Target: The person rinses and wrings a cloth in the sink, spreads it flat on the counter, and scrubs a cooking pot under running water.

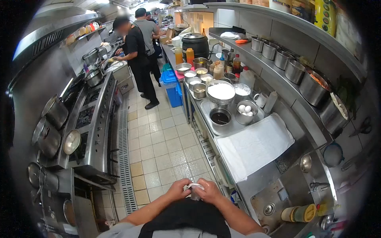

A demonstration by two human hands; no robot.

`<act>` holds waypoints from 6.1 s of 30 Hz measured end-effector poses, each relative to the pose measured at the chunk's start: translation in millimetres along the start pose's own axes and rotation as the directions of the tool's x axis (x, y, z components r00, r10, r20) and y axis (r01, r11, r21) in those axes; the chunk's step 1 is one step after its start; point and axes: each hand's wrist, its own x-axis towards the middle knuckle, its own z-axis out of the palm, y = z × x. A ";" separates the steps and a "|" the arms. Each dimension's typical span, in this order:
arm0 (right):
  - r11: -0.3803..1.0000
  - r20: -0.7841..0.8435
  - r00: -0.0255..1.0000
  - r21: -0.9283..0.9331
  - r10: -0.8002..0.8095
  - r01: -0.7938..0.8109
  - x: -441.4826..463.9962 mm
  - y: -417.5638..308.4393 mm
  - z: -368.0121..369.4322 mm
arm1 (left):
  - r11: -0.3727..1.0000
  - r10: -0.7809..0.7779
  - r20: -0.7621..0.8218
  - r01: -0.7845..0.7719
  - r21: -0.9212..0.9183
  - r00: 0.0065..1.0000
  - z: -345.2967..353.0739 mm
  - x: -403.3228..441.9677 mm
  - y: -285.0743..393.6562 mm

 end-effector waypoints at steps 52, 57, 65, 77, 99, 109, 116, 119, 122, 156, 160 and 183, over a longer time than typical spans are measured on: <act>0.959 -0.983 -0.073 0.180 0.168 -0.218 -148.6 -183.2 -124.4 | 0.700 0.684 0.292 -0.489 -0.520 0.669 -128.0 246.1 173.8; 0.991 -0.991 -0.033 0.128 0.129 0.031 -145.8 -181.5 -142.8 | 0.739 0.598 0.261 -0.395 -0.546 0.758 -137.0 247.7 207.5; 0.982 -0.979 -0.069 0.191 0.190 -0.004 -114.5 -172.8 -135.2 | 0.763 0.605 0.324 -0.412 -0.498 0.728 -124.2 299.5 180.3; 0.943 -0.957 -0.032 0.291 0.289 -0.162 -105.3 -142.6 -153.4 | 0.777 0.391 0.350 -0.101 -0.621 0.851 -72.6 300.7 168.8; 0.920 -0.920 0.025 0.390 0.391 -0.052 -126.4 -58.7 -285.8 | 0.973 0.185 0.854 0.032 -0.229 0.486 133.8 239.4 145.9; 0.655 -0.700 -0.112 0.704 0.706 -0.273 -244.7 96.8 -285.8 | 0.787 0.163 0.961 0.558 -0.263 0.223 247.0 234.1 187.5; 0.547 -0.562 -0.183 0.827 0.807 -0.128 -325.1 212.2 -308.3 | 0.316 0.171 0.955 0.905 -0.286 0.242 332.0 214.1 212.3; 0.620 -0.650 -0.224 0.760 0.726 -0.197 -353.5 278.8 -344.3 | 0.238 0.152 0.944 0.916 -0.323 0.293 357.3 199.5 221.9; 0.605 -0.788 -0.084 0.531 0.610 -0.593 -374.5 321.3 -362.0 | 0.193 0.165 0.937 0.921 -0.337 0.309 370.7 194.7 223.9; 0.700 -0.801 -0.101 0.571 0.590 -0.429 -310.0 233.3 -337.4 | 0.529 -0.267 0.664 0.682 -0.505 0.698 572.4 179.2 247.9; 0.798 -0.906 -0.048 0.395 0.421 -0.455 -304.0 217.9 -337.5 | 0.644 -0.227 0.745 0.670 -0.369 0.627 553.3 194.8 255.3; 0.784 -0.962 0.116 0.129 0.248 -0.608 -302.9 182.7 -338.1 | 0.913 0.386 0.694 -0.141 -0.384 0.608 538.4 195.1 240.9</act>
